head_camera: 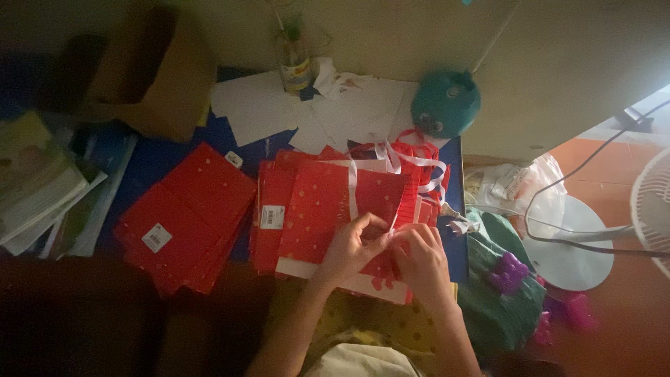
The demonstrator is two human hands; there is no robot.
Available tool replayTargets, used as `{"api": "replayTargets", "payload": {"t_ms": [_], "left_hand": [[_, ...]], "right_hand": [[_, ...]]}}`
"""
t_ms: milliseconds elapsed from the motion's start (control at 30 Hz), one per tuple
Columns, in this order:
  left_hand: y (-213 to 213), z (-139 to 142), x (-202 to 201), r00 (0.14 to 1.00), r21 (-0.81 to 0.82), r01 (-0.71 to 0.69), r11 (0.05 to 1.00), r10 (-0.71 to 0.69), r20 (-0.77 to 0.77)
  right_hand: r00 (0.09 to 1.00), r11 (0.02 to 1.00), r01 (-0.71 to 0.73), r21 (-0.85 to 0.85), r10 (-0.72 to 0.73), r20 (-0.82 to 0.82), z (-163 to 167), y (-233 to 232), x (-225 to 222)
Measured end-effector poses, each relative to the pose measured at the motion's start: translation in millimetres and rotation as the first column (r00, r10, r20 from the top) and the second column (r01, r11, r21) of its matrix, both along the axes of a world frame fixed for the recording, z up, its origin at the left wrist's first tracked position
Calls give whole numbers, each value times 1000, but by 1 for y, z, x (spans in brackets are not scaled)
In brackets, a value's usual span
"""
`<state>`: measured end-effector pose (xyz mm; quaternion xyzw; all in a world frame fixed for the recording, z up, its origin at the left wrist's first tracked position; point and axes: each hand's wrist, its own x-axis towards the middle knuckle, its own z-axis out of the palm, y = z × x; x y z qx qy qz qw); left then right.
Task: The person ties white ribbons onto red paper gift bags, threading the ribbon through the bag's handle and forming a bow. The person handles multiple bags one at a time, repeating the same tying steps for each bag.
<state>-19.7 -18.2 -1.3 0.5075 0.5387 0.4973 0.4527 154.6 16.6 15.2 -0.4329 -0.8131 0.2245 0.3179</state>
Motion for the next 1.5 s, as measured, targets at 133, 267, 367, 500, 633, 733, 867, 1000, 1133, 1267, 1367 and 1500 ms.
{"api": "replayTargets", "payload": {"t_ms": [133, 267, 367, 500, 633, 733, 867, 1000, 1133, 1267, 1367, 1500], "left_hand": [[0, -2, 0, 999, 2, 0, 1000, 0, 32], [2, -5, 1, 1000, 53, 27, 998, -28, 14], [2, -6, 2, 1000, -8, -4, 1000, 4, -19], [2, -6, 2, 997, -9, 12, 1000, -12, 74], [3, -6, 0, 1000, 29, 18, 999, -19, 20], [2, -6, 1, 999, 48, 1, 999, -3, 48], [2, -5, 0, 1000, -29, 3, 1000, -3, -15], [2, -3, 1, 1000, -33, 15, 999, -15, 7], [0, -5, 1, 999, -31, 2, 1000, -1, 38], [-1, -10, 1, 998, 4, -1, 1000, 1, 59], [1, -13, 1, 999, 10, 1, 1000, -1, 42], [1, -14, 0, 998, -17, 25, 1000, -24, 53]], "right_hand": [[953, 970, -26, -243, -50, -299, -17, -5, 5], [828, 866, 17, -499, -292, -479, -25, -2, 14], [851, 766, 55, -641, -371, -370, -20, -2, 9], [991, 999, 11, -37, -15, -131, -6, -4, 1], [998, 1000, -11, -25, 9, -65, -7, -1, 0], [999, 999, -20, -30, 18, -48, -16, -1, 5], [846, 965, -101, -243, -45, -532, -23, -2, 4], [936, 976, 58, -210, -126, -328, -7, -3, 8], [997, 1000, 24, -12, -24, -77, 5, -6, -1], [1000, 1000, 19, -21, -19, 7, 4, -6, -2], [1000, 994, 9, -107, -8, 7, 3, -6, 4], [948, 966, 123, -226, -181, -260, 3, -4, 0]]}}
